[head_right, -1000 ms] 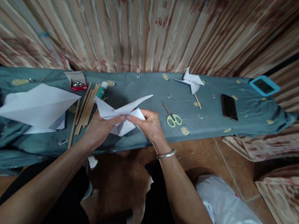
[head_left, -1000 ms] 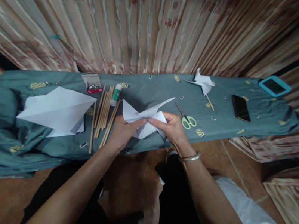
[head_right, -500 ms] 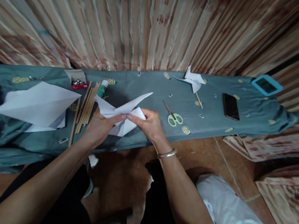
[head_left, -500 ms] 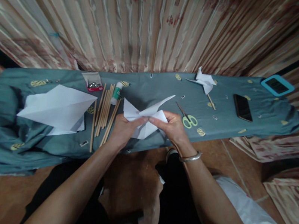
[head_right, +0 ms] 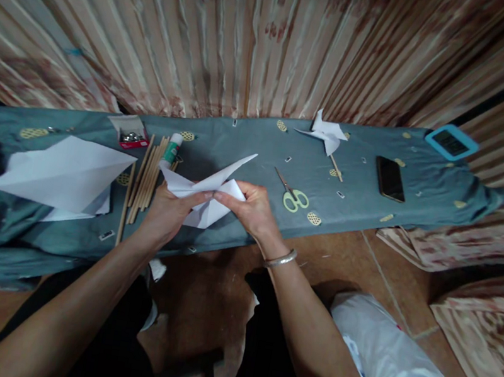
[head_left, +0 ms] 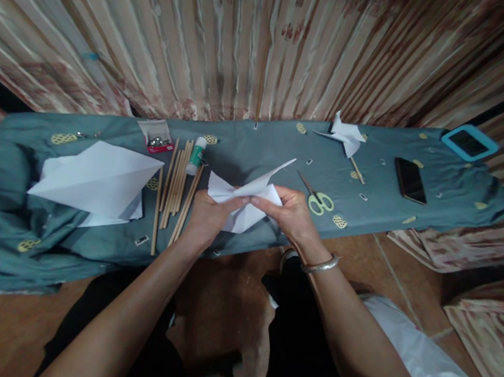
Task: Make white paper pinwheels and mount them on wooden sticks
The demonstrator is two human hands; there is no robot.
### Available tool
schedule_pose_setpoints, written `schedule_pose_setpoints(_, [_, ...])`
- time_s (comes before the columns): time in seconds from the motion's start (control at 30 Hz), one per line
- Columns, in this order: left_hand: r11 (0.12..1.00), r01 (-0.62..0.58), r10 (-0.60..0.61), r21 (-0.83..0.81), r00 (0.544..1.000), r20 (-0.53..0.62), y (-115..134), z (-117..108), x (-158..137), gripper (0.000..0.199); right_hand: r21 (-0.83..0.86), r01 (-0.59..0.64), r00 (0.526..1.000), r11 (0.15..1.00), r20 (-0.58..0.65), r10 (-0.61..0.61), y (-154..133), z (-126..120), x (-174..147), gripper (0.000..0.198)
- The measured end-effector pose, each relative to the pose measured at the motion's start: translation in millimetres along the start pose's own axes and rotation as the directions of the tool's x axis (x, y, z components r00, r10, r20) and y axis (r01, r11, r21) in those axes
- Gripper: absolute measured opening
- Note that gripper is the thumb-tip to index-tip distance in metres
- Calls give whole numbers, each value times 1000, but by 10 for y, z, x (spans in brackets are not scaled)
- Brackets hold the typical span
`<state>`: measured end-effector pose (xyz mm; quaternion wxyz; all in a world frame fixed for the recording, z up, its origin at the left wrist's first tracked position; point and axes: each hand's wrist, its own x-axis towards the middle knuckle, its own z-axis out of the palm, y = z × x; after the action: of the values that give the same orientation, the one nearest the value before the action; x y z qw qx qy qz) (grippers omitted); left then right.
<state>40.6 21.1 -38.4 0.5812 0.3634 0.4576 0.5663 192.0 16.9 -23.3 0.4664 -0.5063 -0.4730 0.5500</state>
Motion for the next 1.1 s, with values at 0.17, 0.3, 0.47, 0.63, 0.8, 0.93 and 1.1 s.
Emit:
schedule_pose_setpoints(0.17, [1000,-1,1,17,1000,-1,14,5,1,28,28,-6,1000,1000,-14,6,-18,7,-1,30])
schedule_pose_setpoints(0.3, [1000,-8,8,17,1000,-6,2,9,0,27,26,2,1000,1000,-4,-2,-17,5,-3,31])
schedule_pose_setpoints(0.47, [999,-14,14,29,1000,3,-2,-1,-9,25,37,-3,1000,999,6,3,5,4,0,33])
schedule_pose_setpoints(0.63, [998,-14,14,66,1000,-5,0,-12,-4,28,25,4,1000,1000,1,-4,29,12,12,34])
schedule_pose_setpoints(0.8, [996,-44,44,83,999,-5,-2,-16,-2,26,8,17,1000,1000,6,-17,60,10,16,35])
schedule_pose_setpoints(0.93, [994,-45,46,102,999,-10,-8,-19,3,26,-1,13,1000,1000,16,-13,67,10,15,35])
schedule_pose_setpoints(1.1, [992,-26,28,122,999,-17,-8,-26,8,25,10,2,1000,1000,3,-2,64,20,12,37])
